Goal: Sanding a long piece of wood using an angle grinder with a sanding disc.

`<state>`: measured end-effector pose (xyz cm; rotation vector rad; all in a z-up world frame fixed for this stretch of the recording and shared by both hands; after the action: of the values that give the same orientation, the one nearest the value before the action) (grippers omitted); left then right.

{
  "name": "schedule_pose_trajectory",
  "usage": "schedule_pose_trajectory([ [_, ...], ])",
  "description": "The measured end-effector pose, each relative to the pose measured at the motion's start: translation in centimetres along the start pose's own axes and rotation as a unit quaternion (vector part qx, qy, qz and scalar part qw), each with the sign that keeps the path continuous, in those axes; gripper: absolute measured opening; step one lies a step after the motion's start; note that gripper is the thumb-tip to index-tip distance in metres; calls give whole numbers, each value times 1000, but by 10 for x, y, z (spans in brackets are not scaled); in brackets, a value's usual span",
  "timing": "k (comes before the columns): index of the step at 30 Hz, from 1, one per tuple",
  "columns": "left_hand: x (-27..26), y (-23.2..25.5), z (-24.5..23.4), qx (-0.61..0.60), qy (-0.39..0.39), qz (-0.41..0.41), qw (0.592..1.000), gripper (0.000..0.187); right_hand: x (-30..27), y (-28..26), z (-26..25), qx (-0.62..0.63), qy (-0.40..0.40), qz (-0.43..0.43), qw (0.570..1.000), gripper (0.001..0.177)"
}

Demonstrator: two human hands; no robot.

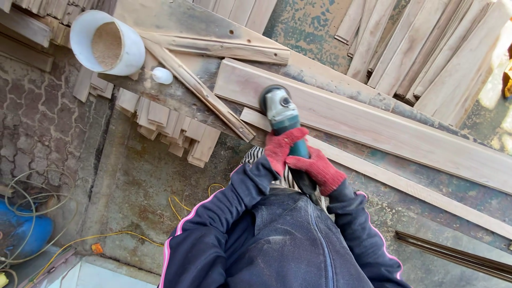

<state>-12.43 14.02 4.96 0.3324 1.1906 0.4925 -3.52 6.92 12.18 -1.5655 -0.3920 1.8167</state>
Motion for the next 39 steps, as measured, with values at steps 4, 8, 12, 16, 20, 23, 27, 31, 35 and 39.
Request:
schedule_pose_trajectory([
  [4, -5, 42, -18, -35, 6, 8, 999, 39, 21, -20, 24, -24, -28, -7, 999, 47],
  [8, -5, 62, -21, -32, 2, 16, 999, 25, 31, -28, 29, -35, -60, -11, 998, 51],
  [12, 4, 43, -7, -11, 3, 5, 1000, 22, 28, -16, 9, 4, -58, -10, 998, 52],
  [16, -14, 10, 42, 76, 3, -8, 997, 32, 4, 13, -40, 43, -26, -19, 999, 55],
  [20, -6, -52, 78, 99, -49, -22, 994, 26, -21, 61, -91, 100, 8, -13, 995, 53],
  [23, 2, -101, 105, 92, -109, -78, 987, 20, -51, 92, -128, 177, 47, -25, 983, 46],
  [27, 66, -206, 90, 177, -478, 5, 860, 111, -91, 118, -174, 262, 114, -43, 957, 37],
  [31, 25, -252, 167, 153, -324, -25, 933, 38, -101, 197, -217, 267, 153, -60, 949, 34],
  [35, 36, -291, 182, 203, -211, -169, 941, 53, -109, 229, -240, 263, 206, -73, 940, 34],
  [39, 27, -285, 180, 226, -188, -149, 944, 56, -107, 228, -239, 261, 195, -83, 942, 36],
])
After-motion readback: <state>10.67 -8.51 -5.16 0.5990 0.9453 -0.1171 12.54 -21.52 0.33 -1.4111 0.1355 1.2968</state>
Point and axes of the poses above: each hand's wrist, its own x-axis towards the middle knuckle, its own z-axis out of the palm, y = z × x, the point moved 2 cm from there along x, towards the middle knuckle, and after that the axes turned 9 degrees about -y, right-handed, at the moved point
